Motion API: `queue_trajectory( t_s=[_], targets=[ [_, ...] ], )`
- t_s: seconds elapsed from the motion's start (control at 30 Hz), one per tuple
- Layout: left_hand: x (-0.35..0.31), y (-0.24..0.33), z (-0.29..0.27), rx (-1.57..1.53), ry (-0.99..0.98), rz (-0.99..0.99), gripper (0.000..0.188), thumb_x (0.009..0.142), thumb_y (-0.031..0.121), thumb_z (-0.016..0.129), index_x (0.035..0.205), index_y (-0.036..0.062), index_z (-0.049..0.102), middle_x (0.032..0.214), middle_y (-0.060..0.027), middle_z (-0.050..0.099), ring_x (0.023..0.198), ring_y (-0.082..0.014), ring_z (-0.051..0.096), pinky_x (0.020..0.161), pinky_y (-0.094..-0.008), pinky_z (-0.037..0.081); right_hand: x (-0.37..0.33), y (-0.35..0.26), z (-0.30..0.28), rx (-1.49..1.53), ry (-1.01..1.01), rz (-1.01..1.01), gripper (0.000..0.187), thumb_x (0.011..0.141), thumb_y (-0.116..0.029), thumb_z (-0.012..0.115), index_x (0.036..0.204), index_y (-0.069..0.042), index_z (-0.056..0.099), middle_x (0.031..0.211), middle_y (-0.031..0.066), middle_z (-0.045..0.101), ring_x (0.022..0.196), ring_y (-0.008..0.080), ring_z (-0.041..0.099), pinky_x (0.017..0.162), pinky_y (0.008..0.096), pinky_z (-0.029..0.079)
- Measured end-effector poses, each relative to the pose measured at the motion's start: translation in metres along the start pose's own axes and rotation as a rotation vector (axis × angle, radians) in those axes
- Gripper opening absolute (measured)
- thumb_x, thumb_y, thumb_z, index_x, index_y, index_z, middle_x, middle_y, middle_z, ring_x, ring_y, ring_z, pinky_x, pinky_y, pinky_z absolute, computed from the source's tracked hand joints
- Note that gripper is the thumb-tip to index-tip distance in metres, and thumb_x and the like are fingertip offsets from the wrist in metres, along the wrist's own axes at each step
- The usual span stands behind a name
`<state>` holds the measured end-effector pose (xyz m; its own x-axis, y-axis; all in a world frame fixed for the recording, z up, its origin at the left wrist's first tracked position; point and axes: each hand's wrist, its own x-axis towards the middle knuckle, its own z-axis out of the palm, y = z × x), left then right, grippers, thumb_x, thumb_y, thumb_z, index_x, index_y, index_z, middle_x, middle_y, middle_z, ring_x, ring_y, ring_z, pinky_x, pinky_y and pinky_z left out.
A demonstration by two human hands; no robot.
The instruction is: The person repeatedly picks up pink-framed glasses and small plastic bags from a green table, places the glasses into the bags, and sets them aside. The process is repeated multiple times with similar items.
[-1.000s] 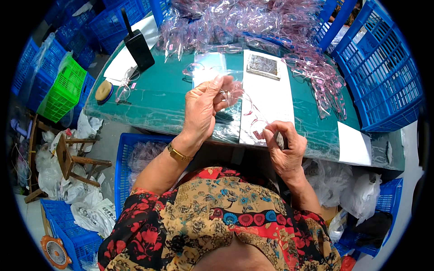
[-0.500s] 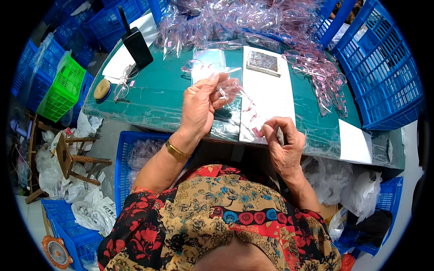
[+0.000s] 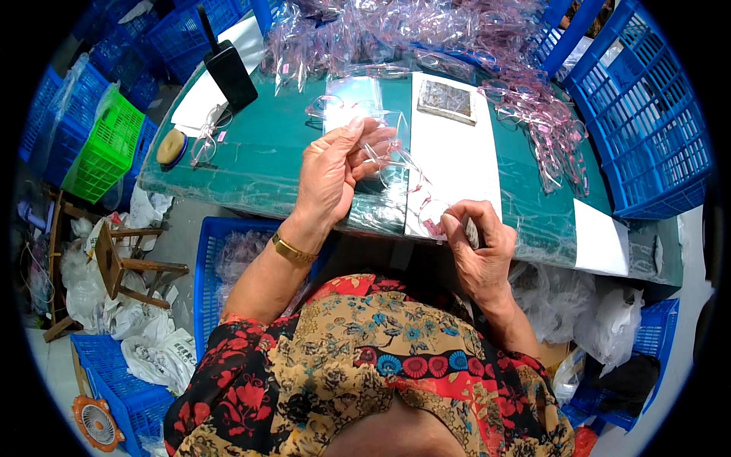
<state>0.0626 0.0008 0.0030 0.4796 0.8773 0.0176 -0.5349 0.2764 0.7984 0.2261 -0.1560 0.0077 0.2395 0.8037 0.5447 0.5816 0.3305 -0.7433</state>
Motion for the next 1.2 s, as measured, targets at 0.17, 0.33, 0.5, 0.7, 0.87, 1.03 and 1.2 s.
queue_trajectory(
  t_s=[0.17, 0.33, 0.5, 0.7, 0.87, 1.03, 1.2],
  targets=[
    [-0.005, 0.000, 0.008, 0.098, -0.076, 0.015, 0.033, 0.098, 0.024, 0.050, 0.112, -0.0039, 0.059, 0.105, -0.0184, 0.067, 0.094, -0.0231, 0.068, 0.076, -0.0304, 0.059, 0.001, 0.001, 0.003, 0.053, 0.023, 0.045, 0.016, 0.083, -0.004, 0.071, 0.093, -0.002, 0.059, 0.072, 0.0033, 0.062, 0.058, 0.0065, 0.056, 0.051, 0.0219, 0.043],
    [-0.008, 0.000, 0.016, 0.083, -0.107, -0.012, 0.032, 0.099, 0.024, 0.049, 0.112, -0.0038, 0.060, 0.103, -0.0178, 0.068, 0.092, -0.0212, 0.068, 0.075, -0.0301, 0.059, 0.001, 0.003, 0.005, 0.055, 0.065, 0.052, 0.014, 0.084, -0.005, 0.070, 0.092, -0.002, 0.059, 0.072, 0.0026, 0.062, 0.059, 0.0051, 0.055, 0.051, 0.0208, 0.042],
    [-0.004, -0.003, 0.016, 0.030, -0.116, -0.027, 0.032, 0.098, 0.024, 0.050, 0.112, -0.0033, 0.060, 0.101, -0.0168, 0.068, 0.090, -0.0204, 0.069, 0.074, -0.0299, 0.059, -0.001, 0.002, 0.008, 0.101, 0.069, 0.054, 0.013, 0.086, -0.006, 0.069, 0.092, -0.002, 0.058, 0.072, 0.0012, 0.062, 0.057, 0.0041, 0.052, 0.050, 0.0202, 0.041],
    [-0.005, -0.004, 0.015, 0.006, -0.155, -0.044, 0.031, 0.098, 0.024, 0.051, 0.111, -0.0027, 0.060, 0.102, -0.0174, 0.068, 0.091, -0.0211, 0.069, 0.073, -0.0306, 0.060, 0.000, 0.002, 0.008, 0.103, 0.085, 0.087, 0.013, 0.086, -0.006, 0.068, 0.092, -0.002, 0.058, 0.071, 0.0004, 0.062, 0.058, 0.0024, 0.050, 0.049, 0.0188, 0.038],
    [-0.009, -0.004, 0.022, 0.074, -0.163, -0.090, 0.030, 0.095, 0.022, 0.056, 0.111, -0.0030, 0.060, 0.103, -0.0185, 0.067, 0.093, -0.0214, 0.068, 0.073, -0.0294, 0.060, 0.000, 0.002, 0.010, 0.067, 0.103, 0.080, 0.013, 0.086, -0.005, 0.069, 0.092, -0.002, 0.058, 0.070, 0.0005, 0.061, 0.057, 0.0020, 0.049, 0.048, 0.0192, 0.037],
    [-0.015, -0.011, 0.026, 0.089, -0.204, -0.146, 0.030, 0.094, 0.021, 0.058, 0.112, -0.0031, 0.059, 0.105, -0.0198, 0.066, 0.093, -0.0214, 0.068, 0.073, -0.0258, 0.059, -0.001, 0.004, 0.015, 0.075, 0.156, 0.047, 0.014, 0.085, -0.004, 0.070, 0.092, -0.002, 0.058, 0.069, 0.0000, 0.060, 0.056, 0.0021, 0.047, 0.047, 0.0196, 0.036],
    [-0.025, -0.018, 0.028, 0.083, -0.246, -0.202, 0.028, 0.094, 0.019, 0.059, 0.113, -0.0017, 0.060, 0.100, -0.0136, 0.068, 0.095, -0.0203, 0.068, 0.076, -0.0292, 0.059, -0.005, 0.007, 0.015, 0.084, 0.179, 0.070, 0.014, 0.085, -0.005, 0.070, 0.092, -0.002, 0.057, 0.070, -0.0001, 0.061, 0.056, 0.0020, 0.047, 0.048, 0.0194, 0.036]
  ],
)
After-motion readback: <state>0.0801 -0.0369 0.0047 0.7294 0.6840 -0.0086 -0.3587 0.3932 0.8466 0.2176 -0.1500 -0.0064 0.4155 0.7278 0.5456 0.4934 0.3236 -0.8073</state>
